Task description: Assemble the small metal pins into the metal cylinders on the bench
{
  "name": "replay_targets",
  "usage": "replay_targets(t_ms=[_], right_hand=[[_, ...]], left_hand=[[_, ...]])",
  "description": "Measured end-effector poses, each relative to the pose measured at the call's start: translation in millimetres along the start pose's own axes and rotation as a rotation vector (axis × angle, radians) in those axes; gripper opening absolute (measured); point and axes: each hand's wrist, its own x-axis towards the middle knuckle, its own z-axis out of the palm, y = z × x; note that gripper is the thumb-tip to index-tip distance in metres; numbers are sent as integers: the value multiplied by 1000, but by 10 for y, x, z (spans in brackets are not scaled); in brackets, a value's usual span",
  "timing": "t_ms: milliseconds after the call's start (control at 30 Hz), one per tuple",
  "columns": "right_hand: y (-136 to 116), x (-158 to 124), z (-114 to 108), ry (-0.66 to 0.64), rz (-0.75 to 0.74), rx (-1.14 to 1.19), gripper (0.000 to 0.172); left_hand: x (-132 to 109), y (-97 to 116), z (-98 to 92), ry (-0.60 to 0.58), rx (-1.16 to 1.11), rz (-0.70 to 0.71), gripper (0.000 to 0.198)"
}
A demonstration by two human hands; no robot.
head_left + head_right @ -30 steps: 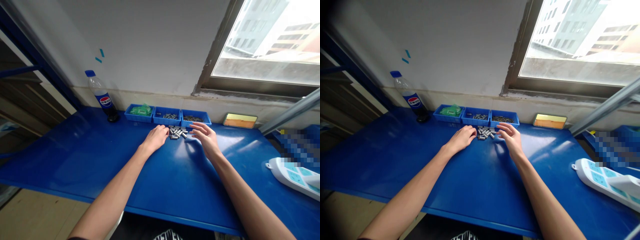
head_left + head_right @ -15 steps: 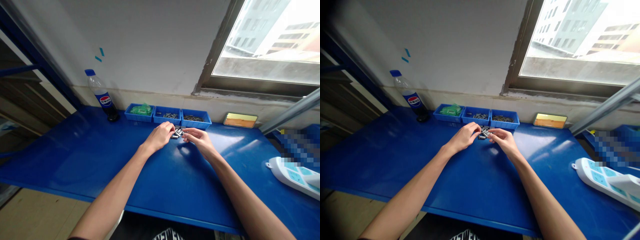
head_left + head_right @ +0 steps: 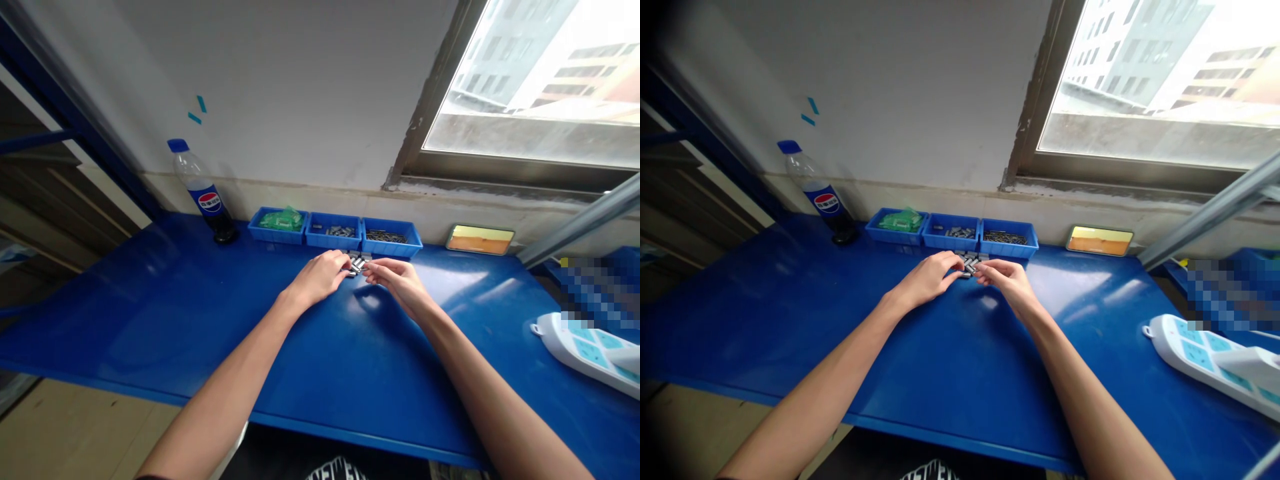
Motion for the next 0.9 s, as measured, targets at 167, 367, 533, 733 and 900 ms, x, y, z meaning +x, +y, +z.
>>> replay_targets(t_ms=[167, 367, 533, 733, 900], right_hand=[[-12, 13, -71, 76, -101, -86, 32], [-10, 46, -148, 220, -275, -38, 49], [34, 71, -178, 250, -218, -62, 50], [12, 49, -137, 234, -171, -131, 39], [-11, 28, -115, 182, -156, -133, 35]], left_hand=[[-31, -12, -3, -53, 55, -67, 17], [-47, 38, -59, -93, 132, -111, 13], [-41, 22, -60, -95, 135, -181, 11], [-44, -35, -20, -35, 106, -194, 24], [-14, -60, 16, 77, -24, -152, 27]])
